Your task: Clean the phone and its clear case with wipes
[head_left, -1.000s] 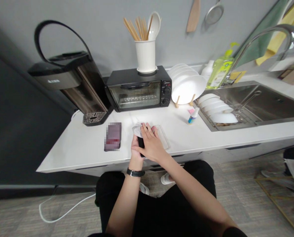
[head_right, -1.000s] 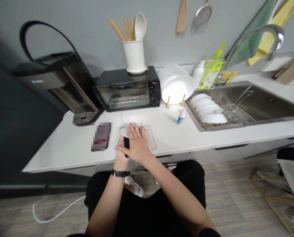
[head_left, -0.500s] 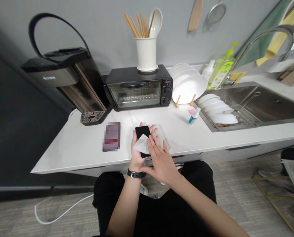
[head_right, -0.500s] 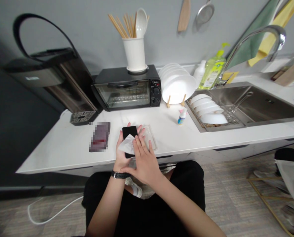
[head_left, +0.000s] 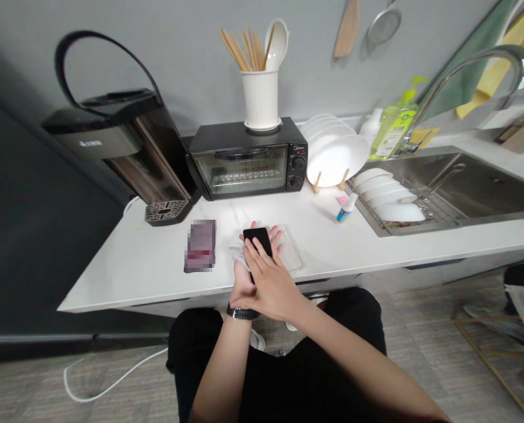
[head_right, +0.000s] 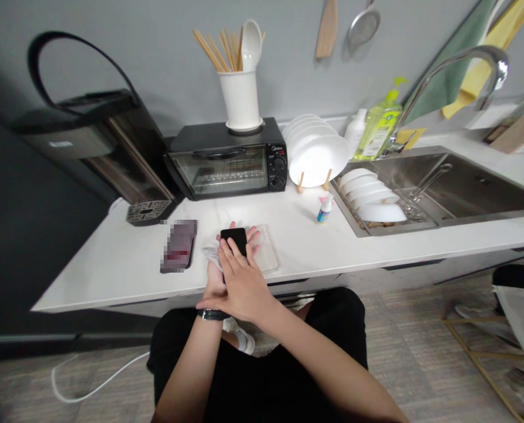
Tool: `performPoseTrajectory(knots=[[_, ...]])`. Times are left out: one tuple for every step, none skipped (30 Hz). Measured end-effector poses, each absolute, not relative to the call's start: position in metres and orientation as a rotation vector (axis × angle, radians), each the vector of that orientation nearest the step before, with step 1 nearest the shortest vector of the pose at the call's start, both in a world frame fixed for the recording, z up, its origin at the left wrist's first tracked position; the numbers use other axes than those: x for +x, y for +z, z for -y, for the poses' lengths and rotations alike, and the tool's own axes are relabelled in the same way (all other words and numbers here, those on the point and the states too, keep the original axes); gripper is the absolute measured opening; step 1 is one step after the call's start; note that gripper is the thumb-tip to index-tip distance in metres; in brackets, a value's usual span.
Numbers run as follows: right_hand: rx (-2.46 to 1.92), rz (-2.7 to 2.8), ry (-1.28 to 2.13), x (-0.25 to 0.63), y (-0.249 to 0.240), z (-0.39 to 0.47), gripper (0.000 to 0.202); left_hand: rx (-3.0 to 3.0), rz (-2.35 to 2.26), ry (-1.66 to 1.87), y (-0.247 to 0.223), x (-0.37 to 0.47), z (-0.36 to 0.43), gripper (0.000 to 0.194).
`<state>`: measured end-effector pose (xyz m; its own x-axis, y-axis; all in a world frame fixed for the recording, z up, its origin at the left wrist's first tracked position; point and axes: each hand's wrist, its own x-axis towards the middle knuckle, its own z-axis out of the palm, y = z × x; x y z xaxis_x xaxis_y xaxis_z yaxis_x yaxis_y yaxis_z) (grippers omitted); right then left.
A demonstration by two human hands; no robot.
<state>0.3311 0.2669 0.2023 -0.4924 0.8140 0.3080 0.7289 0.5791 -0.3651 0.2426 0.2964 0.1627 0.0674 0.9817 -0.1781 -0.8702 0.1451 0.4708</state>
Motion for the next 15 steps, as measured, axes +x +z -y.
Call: performPoseTrajectory(knots=[[-1.230, 2.377, 0.253, 0.334, 0.200, -0.256, 0.111, 0.274, -0.507, 1.412, 0.164, 0.242, -0.296, 0.063], [-1.235, 2.385, 0.247, 0.337, 0.198, -0.247, 0.112, 0.280, -0.503, 1.365, 0.167, 0.242, -0.298, 0.062], [-1.250, 2.389, 0.236, 0.341, 0.195, -0.238, 0.112, 0.283, -0.489, 1.305, 0.170, 0.241, -0.301, 0.062], [-1.275, 2.386, 0.222, 0.345, 0.191, -0.232, 0.111, 0.284, -0.469, 1.256, 0.175, 0.239, -0.306, 0.061], [-1.307, 2.378, 0.206, 0.349, 0.188, -0.228, 0.110, 0.290, -0.448, 1.223, 0.180, 0.238, -0.310, 0.060], [-1.344, 2.363, 0.192, 0.353, 0.186, -0.227, 0.110, 0.297, -0.436, 1.209, 0.184, 0.237, -0.314, 0.059], [-1.383, 2.342, 0.180, 0.355, 0.184, -0.227, 0.109, 0.306, -0.424, 1.203, 0.187, 0.237, -0.316, 0.059], [-1.420, 2.320, 0.172, 0.357, 0.182, -0.231, 0.109, 0.312, -0.418, 1.196, 0.189, 0.236, -0.318, 0.058], [-1.451, 2.298, 0.167, 0.358, 0.182, -0.236, 0.108, 0.307, -0.421, 1.185, 0.189, 0.236, -0.319, 0.058], [-1.478, 2.275, 0.165, 0.358, 0.182, -0.244, 0.107, 0.294, -0.429, 1.174, 0.189, 0.236, -0.321, 0.058], [-1.502, 2.252, 0.166, 0.357, 0.183, -0.253, 0.106, 0.273, -0.446, 1.169, 0.188, 0.237, -0.322, 0.059], [-1.523, 2.228, 0.170, 0.355, 0.184, -0.263, 0.104, 0.248, -0.473, 1.173, 0.186, 0.237, -0.325, 0.059], [-1.543, 2.203, 0.178, 0.353, 0.186, -0.274, 0.103, 0.230, -0.504, 1.181, 0.184, 0.236, -0.327, 0.060], [-1.560, 2.180, 0.190, 0.351, 0.188, -0.285, 0.102, 0.228, -0.529, 1.191, 0.182, 0.235, -0.330, 0.060], [-1.572, 2.161, 0.205, 0.348, 0.190, -0.295, 0.102, 0.245, -0.541, 1.192, 0.179, 0.234, -0.333, 0.060]])
